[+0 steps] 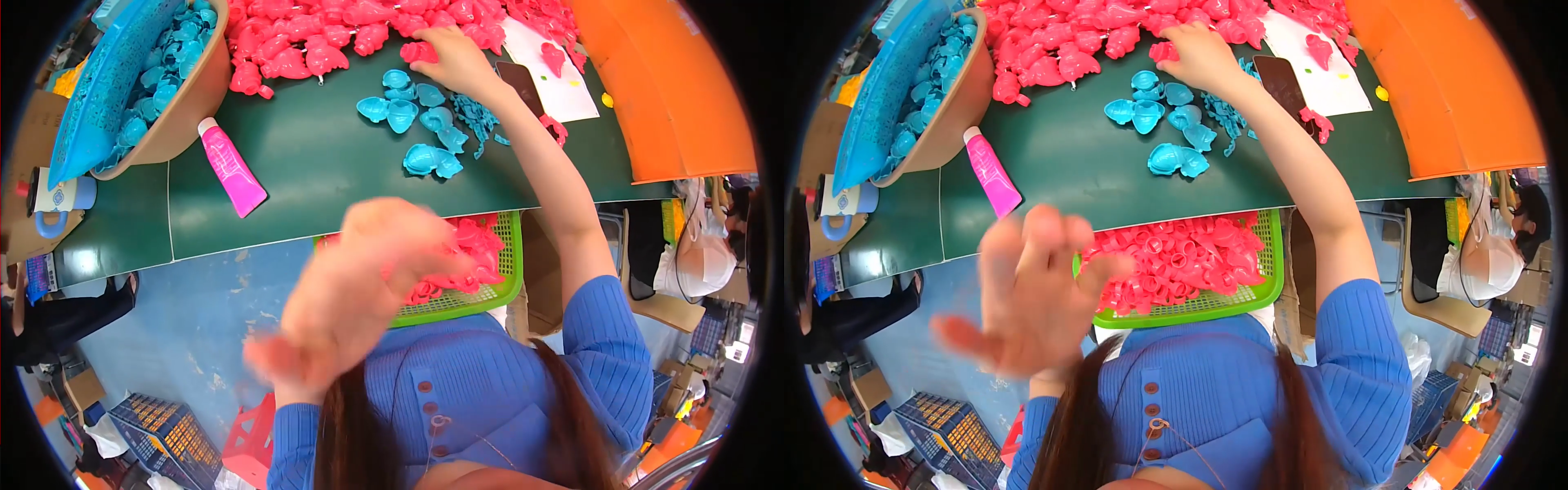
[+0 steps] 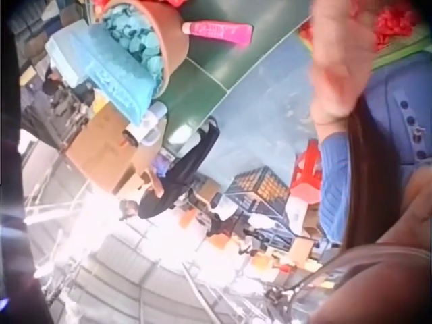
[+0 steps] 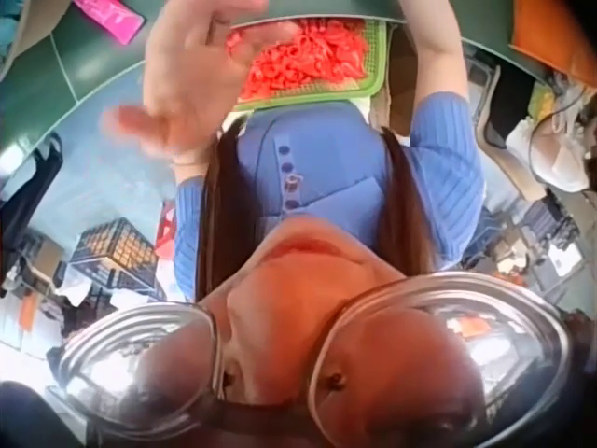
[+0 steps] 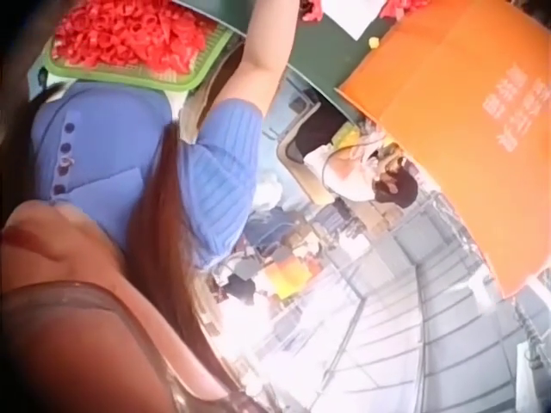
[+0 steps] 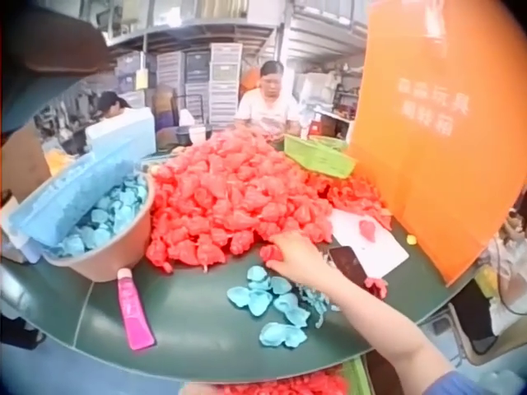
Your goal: Manually assembling plastic toy parts at a factory workstation.
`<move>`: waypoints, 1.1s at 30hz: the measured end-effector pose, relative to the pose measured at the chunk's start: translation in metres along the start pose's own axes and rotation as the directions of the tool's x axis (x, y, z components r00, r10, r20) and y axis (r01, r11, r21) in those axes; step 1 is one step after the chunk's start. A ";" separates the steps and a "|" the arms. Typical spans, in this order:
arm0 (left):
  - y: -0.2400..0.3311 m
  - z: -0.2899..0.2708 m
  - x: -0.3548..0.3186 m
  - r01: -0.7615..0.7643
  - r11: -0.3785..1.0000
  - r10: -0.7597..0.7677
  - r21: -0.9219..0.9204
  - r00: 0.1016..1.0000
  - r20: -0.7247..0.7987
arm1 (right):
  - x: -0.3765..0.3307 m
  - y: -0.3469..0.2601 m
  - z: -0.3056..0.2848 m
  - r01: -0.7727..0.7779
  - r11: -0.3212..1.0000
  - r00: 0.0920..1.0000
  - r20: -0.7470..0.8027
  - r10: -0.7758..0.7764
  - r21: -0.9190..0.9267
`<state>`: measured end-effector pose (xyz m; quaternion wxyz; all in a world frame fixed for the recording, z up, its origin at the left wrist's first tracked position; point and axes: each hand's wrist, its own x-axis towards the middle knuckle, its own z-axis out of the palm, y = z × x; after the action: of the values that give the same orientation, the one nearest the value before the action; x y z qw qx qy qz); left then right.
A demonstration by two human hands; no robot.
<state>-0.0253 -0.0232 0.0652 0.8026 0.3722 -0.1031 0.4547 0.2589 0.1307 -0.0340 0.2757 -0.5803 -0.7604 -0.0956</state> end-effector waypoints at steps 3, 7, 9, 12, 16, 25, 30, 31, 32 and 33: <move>-0.019 -0.033 -0.006 0.101 0.990 -0.078 0.100 0.975 -0.210 | -0.011 0.024 0.006 -0.052 0.993 0.997 0.049 0.057 -0.105; -0.035 -0.049 -0.008 0.186 0.969 -0.108 0.165 0.914 -0.392 | 0.011 0.006 0.029 -0.007 0.982 0.998 -0.057 0.018 0.190; -0.047 -0.056 -0.003 0.197 0.948 -0.094 0.249 0.924 -0.372 | 0.022 -0.007 0.029 0.009 0.927 1.000 0.023 -0.019 0.375; -0.058 -0.068 0.004 0.193 0.923 -0.068 0.333 0.933 -0.353 | 0.029 0.022 -0.010 -0.121 0.831 0.989 -0.010 0.150 0.543; -0.055 -0.079 0.009 0.274 0.890 -0.081 0.365 0.882 -0.464 | 0.006 0.200 -0.070 -0.584 0.775 0.801 -0.018 0.599 -0.241; -0.071 -0.088 0.035 0.360 0.838 -0.129 0.411 0.861 -0.491 | -0.098 0.248 -0.090 -0.620 0.773 0.780 0.002 0.626 -0.133; -0.092 -0.073 0.057 0.437 0.823 -0.235 0.363 0.843 -0.483 | -0.062 0.103 -0.110 -0.409 0.862 0.896 -0.046 0.441 0.298; -0.096 -0.067 0.061 0.463 0.805 -0.293 0.371 0.853 -0.432 | -0.060 0.094 -0.110 -0.349 0.909 0.921 -0.093 0.377 0.227; -0.099 -0.062 0.064 0.487 0.787 -0.352 0.380 0.859 -0.372 | -0.061 0.103 -0.108 -0.347 0.909 0.922 -0.096 0.376 0.232; -0.103 -0.057 0.066 0.487 0.785 -0.369 0.382 0.864 -0.344 | -0.066 0.129 -0.104 -0.406 0.908 0.895 -0.155 0.417 0.098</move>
<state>0.0850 0.0278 0.0063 0.7812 0.5030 0.1964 0.3134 0.4235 0.0672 -0.0048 0.3726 -0.7085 -0.5962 -0.0611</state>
